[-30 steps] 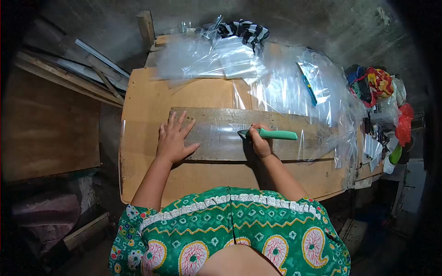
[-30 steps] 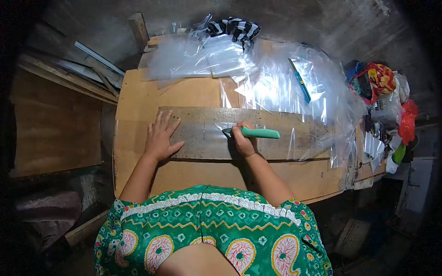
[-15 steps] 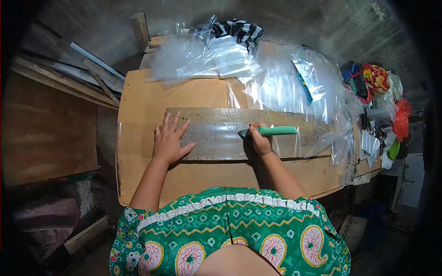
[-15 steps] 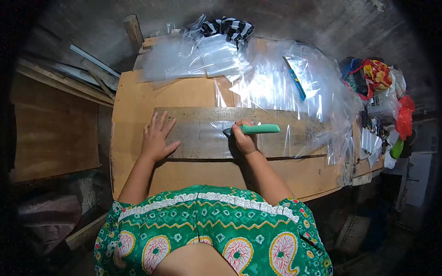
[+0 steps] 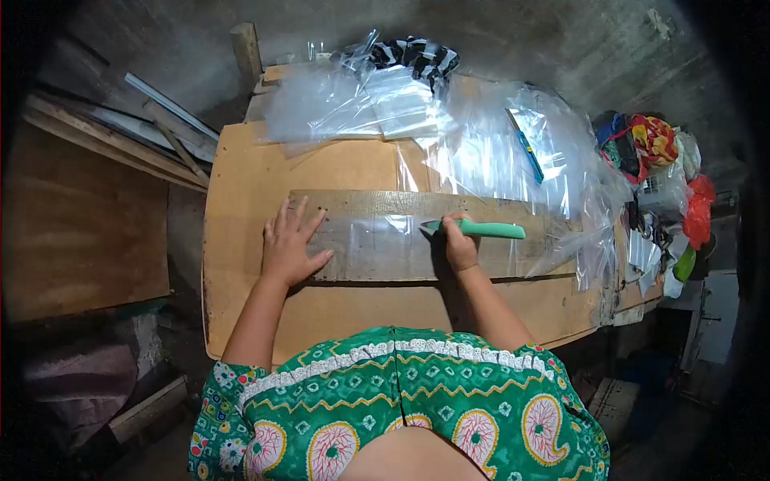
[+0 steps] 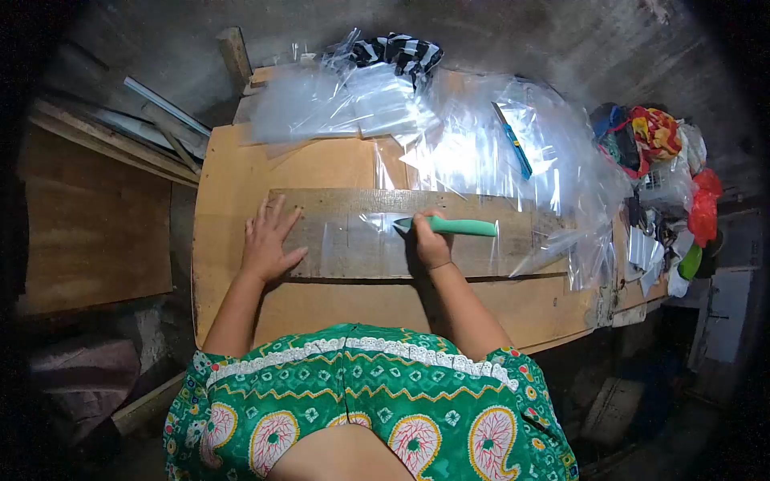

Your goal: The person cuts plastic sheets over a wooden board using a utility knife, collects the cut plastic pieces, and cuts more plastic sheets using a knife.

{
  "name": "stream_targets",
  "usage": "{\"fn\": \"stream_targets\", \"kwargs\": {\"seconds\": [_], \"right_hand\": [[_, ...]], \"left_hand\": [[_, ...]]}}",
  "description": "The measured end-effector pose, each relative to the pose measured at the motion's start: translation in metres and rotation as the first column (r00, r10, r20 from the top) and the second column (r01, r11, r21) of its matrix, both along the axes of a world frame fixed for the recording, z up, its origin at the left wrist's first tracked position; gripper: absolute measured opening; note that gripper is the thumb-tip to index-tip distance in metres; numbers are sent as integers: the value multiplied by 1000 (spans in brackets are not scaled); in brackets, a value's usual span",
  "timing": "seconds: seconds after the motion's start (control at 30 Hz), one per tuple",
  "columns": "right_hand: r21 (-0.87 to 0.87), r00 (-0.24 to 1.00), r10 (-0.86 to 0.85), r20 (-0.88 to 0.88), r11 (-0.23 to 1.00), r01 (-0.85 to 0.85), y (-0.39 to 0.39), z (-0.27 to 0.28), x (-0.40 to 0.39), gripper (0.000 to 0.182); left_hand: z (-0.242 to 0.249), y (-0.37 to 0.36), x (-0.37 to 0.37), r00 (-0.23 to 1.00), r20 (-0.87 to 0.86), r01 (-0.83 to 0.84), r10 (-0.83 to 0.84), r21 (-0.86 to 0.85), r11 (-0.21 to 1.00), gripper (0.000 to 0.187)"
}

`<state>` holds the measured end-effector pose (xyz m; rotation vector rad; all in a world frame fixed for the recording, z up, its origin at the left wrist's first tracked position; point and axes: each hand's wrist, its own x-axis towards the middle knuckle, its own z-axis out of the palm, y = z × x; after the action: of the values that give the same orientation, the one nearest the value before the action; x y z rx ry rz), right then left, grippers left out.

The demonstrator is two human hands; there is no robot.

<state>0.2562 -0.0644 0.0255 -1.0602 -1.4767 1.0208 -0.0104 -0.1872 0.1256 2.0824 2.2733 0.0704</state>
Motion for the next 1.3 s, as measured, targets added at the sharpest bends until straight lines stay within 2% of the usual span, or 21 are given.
{"fn": "stream_targets", "kwargs": {"seconds": [0.03,0.1,0.17,0.23,0.33,0.57,0.67,0.73,0.87,0.93,0.97,1.07,1.13,1.3], "right_hand": [[-127,998,16,-62,992,-23,1,-1,4,12],[-166,996,46,-81,984,-59,-3,8,2,13],[4,993,102,-61,995,-102,-2,2,-4,13],[3,993,74,-94,997,-74,-10,12,-15,15],[98,997,63,-32,993,-60,-6,-10,-22,14],[50,999,44,-33,998,-42,-4,-18,-21,13],[111,994,38,-107,993,-26,-4,-11,-19,13],[101,996,53,-64,994,-47,-1,-17,-16,12],[114,1000,30,2,993,-30,-10,7,-17,12],[-2,998,13,-57,1000,-13,-12,9,-16,9],[-3,998,11,-54,1000,-11,-11,8,-16,9],[31,998,41,-47,999,-40,-8,6,-12,10],[36,988,52,-146,998,-47,-11,10,-14,11],[80,992,86,-93,994,-79,-11,11,-9,11]], "left_hand": [[1,-2,-6,1000,-6,-25,25,6,1000,69],[2,-8,-18,999,-17,-52,52,11,999,68],[4,-14,-31,995,35,-98,99,-19,995,71],[1,-19,-43,995,18,-96,96,2,995,72],[-8,-24,-54,996,24,-81,80,30,996,74],[-14,-24,-57,998,43,-55,53,57,997,77],[-11,-24,-54,997,45,-67,65,43,997,77],[-10,-23,-53,996,46,-73,72,33,997,77],[-9,-23,-52,996,51,-71,70,37,997,77],[-11,-24,-53,997,43,-68,66,44,997,77],[-11,-24,-52,997,36,-66,65,51,996,78],[-9,-24,-49,996,35,-83,81,39,996,77],[-10,-24,-50,996,37,-80,79,44,996,77],[-8,-23,-52,996,30,-80,78,57,995,77]]}}
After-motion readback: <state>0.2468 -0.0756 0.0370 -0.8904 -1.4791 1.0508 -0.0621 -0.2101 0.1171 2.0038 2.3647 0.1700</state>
